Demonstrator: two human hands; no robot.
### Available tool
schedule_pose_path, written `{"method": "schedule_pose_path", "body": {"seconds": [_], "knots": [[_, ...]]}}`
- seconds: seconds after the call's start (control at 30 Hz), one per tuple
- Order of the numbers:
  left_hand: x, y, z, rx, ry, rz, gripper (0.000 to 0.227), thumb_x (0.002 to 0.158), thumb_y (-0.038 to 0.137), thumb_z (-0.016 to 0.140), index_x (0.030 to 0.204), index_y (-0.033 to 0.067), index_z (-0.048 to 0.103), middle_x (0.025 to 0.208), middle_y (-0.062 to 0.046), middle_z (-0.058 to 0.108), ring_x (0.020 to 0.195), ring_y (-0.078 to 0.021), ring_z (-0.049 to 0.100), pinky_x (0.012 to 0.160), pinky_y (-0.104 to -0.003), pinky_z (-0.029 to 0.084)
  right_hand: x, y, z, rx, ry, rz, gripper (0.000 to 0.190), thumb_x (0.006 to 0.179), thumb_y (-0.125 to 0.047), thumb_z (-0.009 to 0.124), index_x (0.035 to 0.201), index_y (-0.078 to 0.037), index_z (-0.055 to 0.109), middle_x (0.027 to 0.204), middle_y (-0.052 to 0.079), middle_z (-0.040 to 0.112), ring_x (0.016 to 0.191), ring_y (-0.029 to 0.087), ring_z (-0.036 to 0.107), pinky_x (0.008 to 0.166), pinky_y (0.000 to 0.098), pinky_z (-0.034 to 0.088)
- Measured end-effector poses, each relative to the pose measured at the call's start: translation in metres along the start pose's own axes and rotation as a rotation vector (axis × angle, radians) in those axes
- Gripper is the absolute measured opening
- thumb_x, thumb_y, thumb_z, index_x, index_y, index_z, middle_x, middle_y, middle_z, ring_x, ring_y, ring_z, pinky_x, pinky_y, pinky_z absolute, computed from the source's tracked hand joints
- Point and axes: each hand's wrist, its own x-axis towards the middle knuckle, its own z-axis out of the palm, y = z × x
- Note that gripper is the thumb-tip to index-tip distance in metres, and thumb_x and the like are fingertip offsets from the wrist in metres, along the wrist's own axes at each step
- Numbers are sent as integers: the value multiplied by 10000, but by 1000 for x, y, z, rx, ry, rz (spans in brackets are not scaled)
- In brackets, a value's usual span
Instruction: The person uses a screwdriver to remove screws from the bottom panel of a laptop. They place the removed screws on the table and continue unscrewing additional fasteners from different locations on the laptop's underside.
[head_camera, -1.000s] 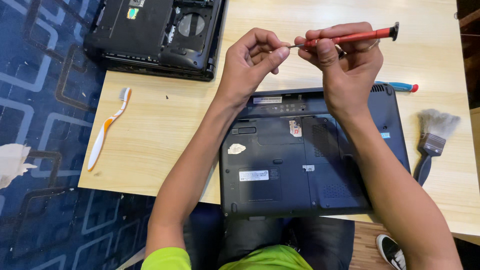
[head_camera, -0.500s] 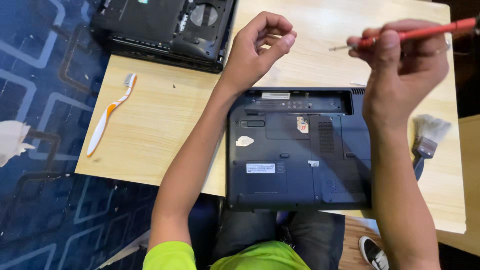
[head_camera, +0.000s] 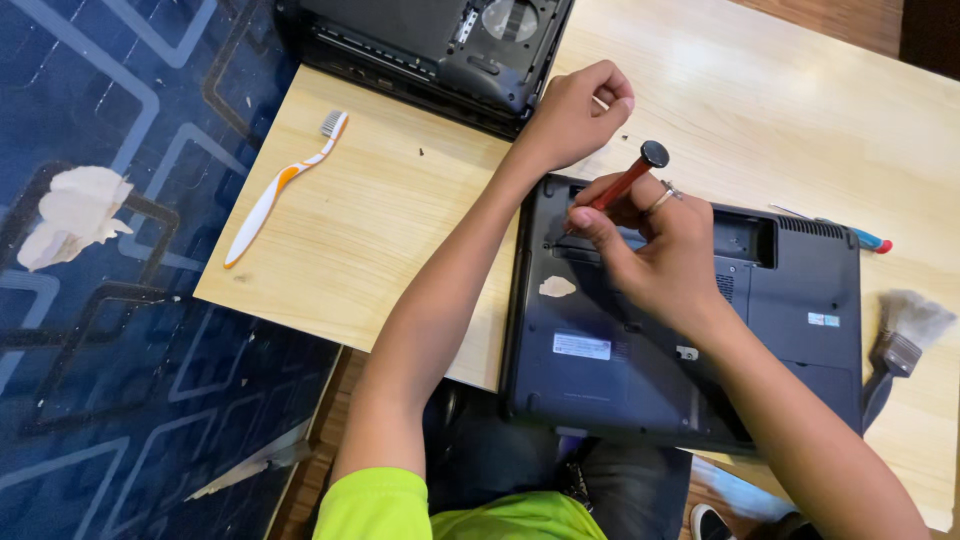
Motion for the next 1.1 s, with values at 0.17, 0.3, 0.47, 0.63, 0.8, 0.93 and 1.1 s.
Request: {"method": "schedule_pose_path", "body": {"seconds": [0.17,0.3,0.47,0.63,0.8,0.93,1.1], "knots": [[0,-1,1,2,-12,-4,52,785,177,561,771,145,599,751,10,658,666,-125,605,631,-270,513,-2,6,10,16,-19,59,94,941,-105,654,942,-14,633,823,64,698,727,125,688,678,216,533],[5,-9,6,13,-4,-9,49,754,189,564,742,162,603,699,29,661,589,-118,593,597,-270,497,-3,12,14,0,-17,73,88,943,-114,664,962,-31,642,833,50,697,707,112,668,603,191,491],[3,-4,3,24,-26,-37,55,755,188,551,751,163,600,706,28,665,605,-115,602,598,-269,503,-3,13,14,-44,-28,-17,72,935,-71,663,930,-8,629,880,63,698,716,138,682,721,237,543],[2,-3,4,30,-22,-16,57,751,180,543,747,160,596,710,26,667,599,-118,592,600,-265,500,-6,16,14,-64,-18,-81,94,926,-67,680,920,6,621,915,75,696,729,158,677,731,257,541],[2,-1,2,19,-38,-40,56,763,174,540,760,152,592,723,25,662,619,-114,589,607,-261,502,-4,14,17,-27,-9,-243,355,908,-19,671,688,-4,393,865,165,684,746,235,675,663,288,521],[4,-6,3,25,-31,-16,54,764,184,541,760,157,588,720,28,657,601,-119,572,598,-273,482,-5,18,19,-77,-42,-223,224,901,-45,694,735,17,556,887,132,705,783,213,681,717,292,502],[6,31,-24,-86,13,240,46,831,207,570,819,173,598,800,62,649,741,-74,614,670,-241,509,-4,20,17,-73,-60,-181,151,854,-116,777,835,-33,652,860,53,715,691,128,670,694,239,492]]}}
